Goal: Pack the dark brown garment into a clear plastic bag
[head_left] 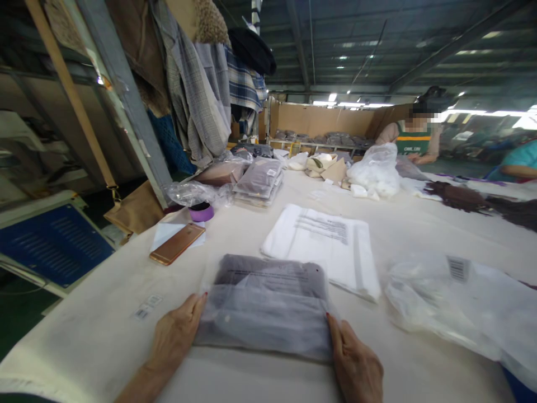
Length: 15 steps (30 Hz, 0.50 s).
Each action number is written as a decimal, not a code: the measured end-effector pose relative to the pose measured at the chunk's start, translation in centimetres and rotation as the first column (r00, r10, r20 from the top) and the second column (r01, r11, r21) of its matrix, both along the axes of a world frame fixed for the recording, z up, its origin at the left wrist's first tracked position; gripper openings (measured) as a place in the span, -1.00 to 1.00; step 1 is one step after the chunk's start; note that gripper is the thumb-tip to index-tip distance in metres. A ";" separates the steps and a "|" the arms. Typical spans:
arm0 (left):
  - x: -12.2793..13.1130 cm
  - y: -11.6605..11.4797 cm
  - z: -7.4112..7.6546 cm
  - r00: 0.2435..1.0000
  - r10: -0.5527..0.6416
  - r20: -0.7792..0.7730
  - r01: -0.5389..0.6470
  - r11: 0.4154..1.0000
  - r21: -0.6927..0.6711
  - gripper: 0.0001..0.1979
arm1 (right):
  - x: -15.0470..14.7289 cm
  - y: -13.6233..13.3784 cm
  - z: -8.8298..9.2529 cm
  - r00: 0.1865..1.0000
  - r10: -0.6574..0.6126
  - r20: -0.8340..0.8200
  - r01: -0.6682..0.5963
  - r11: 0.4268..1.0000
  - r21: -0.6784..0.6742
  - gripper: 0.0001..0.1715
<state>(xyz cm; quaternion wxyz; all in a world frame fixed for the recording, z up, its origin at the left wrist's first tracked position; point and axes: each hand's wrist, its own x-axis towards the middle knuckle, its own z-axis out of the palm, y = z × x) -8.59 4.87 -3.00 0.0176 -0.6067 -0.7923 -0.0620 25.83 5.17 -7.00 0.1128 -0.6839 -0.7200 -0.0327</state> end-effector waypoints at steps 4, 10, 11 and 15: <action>0.3 0.0 1.2 0.996 0.058 -0.072 -0.058 0.998 0.003 -0.68 | -1.2 0.6 2.0 0.984 -0.177 -0.010 0.171 0.966 -0.193 -0.68; 2.9 -0.6 3.4 0.849 -0.341 -0.405 0.515 0.708 0.483 -0.56 | -2.4 0.7 3.9 0.970 -0.241 -0.029 0.225 0.938 -0.264 -0.66; 3.7 -0.4 3.2 0.772 -0.466 -0.433 0.629 0.655 0.417 -0.51 | -2.4 0.6 4.1 0.967 -0.254 -0.035 0.235 0.933 -0.273 -0.64; 5.7 1.3 0.9 0.729 -0.588 -0.350 0.672 0.711 0.207 -0.55 | -2.0 0.6 4.8 0.945 -0.312 -0.095 0.275 0.919 -0.282 -0.58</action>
